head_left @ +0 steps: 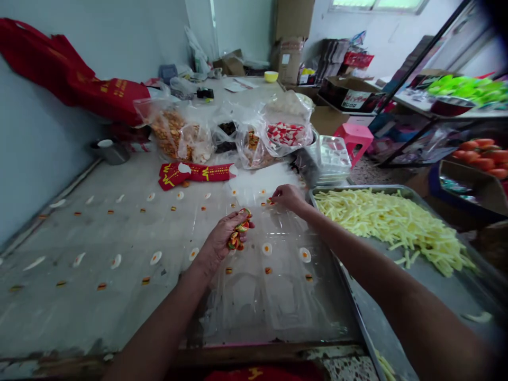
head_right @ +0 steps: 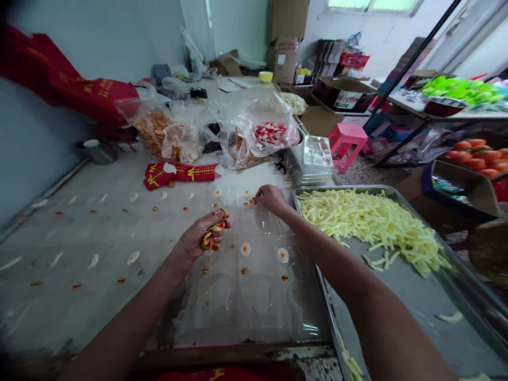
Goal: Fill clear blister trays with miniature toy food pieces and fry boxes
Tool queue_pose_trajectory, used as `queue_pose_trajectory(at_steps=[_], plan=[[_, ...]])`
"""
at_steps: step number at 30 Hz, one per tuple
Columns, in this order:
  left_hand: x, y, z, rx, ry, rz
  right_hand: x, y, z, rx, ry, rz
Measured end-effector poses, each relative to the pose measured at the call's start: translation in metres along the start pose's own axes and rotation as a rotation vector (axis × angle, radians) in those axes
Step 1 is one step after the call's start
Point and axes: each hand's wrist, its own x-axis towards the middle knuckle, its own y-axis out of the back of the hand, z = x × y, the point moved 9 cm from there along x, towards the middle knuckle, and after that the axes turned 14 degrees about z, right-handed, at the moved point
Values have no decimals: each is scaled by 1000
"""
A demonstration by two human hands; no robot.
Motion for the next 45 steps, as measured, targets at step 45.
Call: queue_pose_trajectory(at_steps=[45], plan=[[-24,121,30,-298,51,171,-76,-95,-157,631,-157,-271]])
